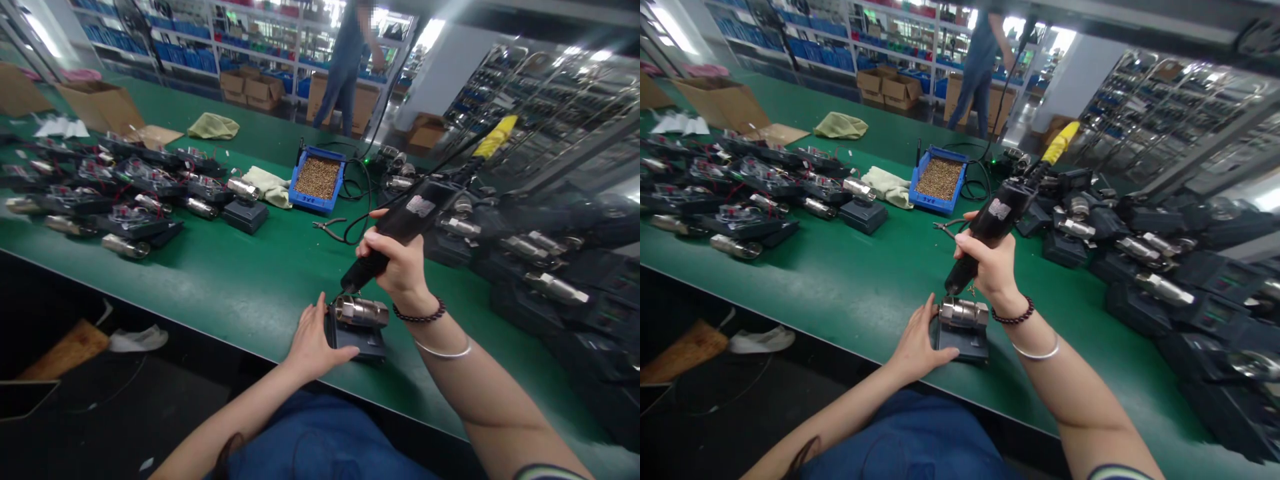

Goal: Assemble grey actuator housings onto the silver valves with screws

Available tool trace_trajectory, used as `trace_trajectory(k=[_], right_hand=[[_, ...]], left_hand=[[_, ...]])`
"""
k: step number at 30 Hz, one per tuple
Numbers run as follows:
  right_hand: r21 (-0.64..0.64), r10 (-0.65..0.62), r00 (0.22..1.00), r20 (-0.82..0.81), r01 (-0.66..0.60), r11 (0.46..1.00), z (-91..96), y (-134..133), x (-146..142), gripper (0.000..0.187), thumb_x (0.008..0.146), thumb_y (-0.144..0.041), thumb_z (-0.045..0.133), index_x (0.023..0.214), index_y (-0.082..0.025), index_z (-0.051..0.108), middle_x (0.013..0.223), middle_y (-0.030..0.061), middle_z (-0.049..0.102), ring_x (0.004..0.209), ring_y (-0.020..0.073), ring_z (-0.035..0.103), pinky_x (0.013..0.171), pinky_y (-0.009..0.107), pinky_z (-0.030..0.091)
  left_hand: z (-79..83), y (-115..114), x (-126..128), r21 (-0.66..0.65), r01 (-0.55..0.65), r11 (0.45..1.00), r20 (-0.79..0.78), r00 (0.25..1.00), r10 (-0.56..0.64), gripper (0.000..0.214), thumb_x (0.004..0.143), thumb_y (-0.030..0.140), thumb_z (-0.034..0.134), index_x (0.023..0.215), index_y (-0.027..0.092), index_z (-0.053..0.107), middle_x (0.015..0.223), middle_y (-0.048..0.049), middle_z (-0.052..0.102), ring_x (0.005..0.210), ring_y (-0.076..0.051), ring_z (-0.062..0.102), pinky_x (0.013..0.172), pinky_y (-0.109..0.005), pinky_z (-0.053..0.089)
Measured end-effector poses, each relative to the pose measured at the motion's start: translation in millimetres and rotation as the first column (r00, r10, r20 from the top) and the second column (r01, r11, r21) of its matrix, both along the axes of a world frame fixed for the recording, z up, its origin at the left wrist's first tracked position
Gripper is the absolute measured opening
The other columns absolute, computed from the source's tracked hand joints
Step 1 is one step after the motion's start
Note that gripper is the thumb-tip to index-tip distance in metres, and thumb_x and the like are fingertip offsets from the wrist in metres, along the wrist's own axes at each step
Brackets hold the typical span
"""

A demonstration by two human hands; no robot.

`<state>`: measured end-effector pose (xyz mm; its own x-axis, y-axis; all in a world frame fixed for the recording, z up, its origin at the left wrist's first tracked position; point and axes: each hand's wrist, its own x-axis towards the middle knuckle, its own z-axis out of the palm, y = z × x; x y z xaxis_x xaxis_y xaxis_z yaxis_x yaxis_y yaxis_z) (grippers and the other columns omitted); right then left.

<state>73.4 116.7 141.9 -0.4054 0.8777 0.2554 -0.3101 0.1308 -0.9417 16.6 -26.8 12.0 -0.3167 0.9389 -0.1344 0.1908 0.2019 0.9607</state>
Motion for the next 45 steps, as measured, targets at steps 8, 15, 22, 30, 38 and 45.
trace_trajectory(k=[8, 15, 22, 30, 38, 45], right_hand=[[-0.006, 0.022, 1.0, 0.016, -0.022, 1.0, -5.2, -0.5, -3.6, 0.029, 0.057, -0.021, 0.072, 0.084, -0.021, 0.062, 0.049, -0.0084, 0.057, 0.042, 0.0109, 0.051, 0.047, 0.027, 0.043], [-0.095, 0.309, 0.95, 0.037, -0.304, 0.948, -7.6, 10.3, -15.7, 0.025, 0.056, -0.021, 0.071, 0.077, -0.02, 0.057, 0.049, -0.0093, 0.054, 0.04, 0.0086, 0.047, 0.045, 0.025, 0.04], [-0.135, 0.461, 0.887, -0.019, -0.459, 0.878, -16.4, 26.2, -20.9, 0.029, 0.057, -0.02, 0.066, 0.084, -0.019, 0.058, 0.046, -0.0105, 0.049, 0.038, 0.0075, 0.04, 0.043, 0.025, 0.037], [-0.152, 0.554, 0.826, -0.101, -0.563, 0.812, -20.8, 37.1, -18.5, 0.022, 0.055, -0.021, 0.063, 0.075, -0.019, 0.055, 0.045, -0.0108, 0.046, 0.037, 0.0052, 0.033, 0.042, 0.023, 0.034], [-0.071, 0.703, 0.696, -0.143, -0.716, 0.694, -25.0, 35.9, -30.8, 0.028, 0.056, -0.025, 0.065, 0.081, -0.017, 0.056, 0.045, -0.0112, 0.045, 0.035, 0.005, 0.034, 0.039, 0.022, 0.034], [0.01, 0.608, 0.775, -0.174, -0.616, 0.788, -9.3, 34.1, -7.3, 0.043, 0.057, -0.021, 0.068, 0.099, -0.016, 0.06, 0.05, -0.0094, 0.053, 0.039, 0.0085, 0.046, 0.043, 0.025, 0.042]], left_hand=[[4.0, -0.4, 0.0, -0.013, 0.034, 0.999, -0.04, 0.999, -0.035, 0.113, 0.055, 0.04, 0.082, 0.148, 0.007, 0.027, 0.138, -0.0246, 0.051, 0.136, -0.042, 0.035, 0.114, -0.058, 0.018], [3.5, 0.2, -0.1, 0.003, 0.005, 1.0, 0.023, 1.0, -0.005, 0.114, 0.052, 0.038, 0.084, 0.148, 0.012, 0.028, 0.135, -0.0209, 0.054, 0.135, -0.041, 0.037, 0.113, -0.058, 0.021], [1.2, 0.2, 0.1, -0.003, -0.004, 1.0, 0.008, 1.0, 0.004, 0.116, 0.051, 0.035, 0.085, 0.149, 0.013, 0.027, 0.13, -0.0185, 0.057, 0.13, -0.04, 0.041, 0.111, -0.056, 0.027], [0.1, 0.2, -2.7, -0.014, 0.004, 1.0, -0.019, 1.0, -0.004, 0.112, 0.055, 0.033, 0.082, 0.149, 0.012, 0.025, 0.133, -0.018, 0.055, 0.135, -0.038, 0.037, 0.113, -0.055, 0.025], [-6.0, 1.1, -6.7, 0.005, 0.01, 1.0, -0.058, 0.998, -0.01, 0.107, 0.059, 0.027, 0.077, 0.15, 0.01, 0.023, 0.131, -0.0168, 0.057, 0.129, -0.034, 0.046, 0.112, -0.051, 0.03], [-16.0, -0.2, -14.6, -0.001, 0.064, 0.998, -0.198, 0.978, -0.063, 0.096, 0.06, 0.031, 0.075, 0.145, 0.012, 0.035, 0.135, -0.0174, 0.055, 0.13, -0.035, 0.046, 0.112, -0.054, 0.031]])
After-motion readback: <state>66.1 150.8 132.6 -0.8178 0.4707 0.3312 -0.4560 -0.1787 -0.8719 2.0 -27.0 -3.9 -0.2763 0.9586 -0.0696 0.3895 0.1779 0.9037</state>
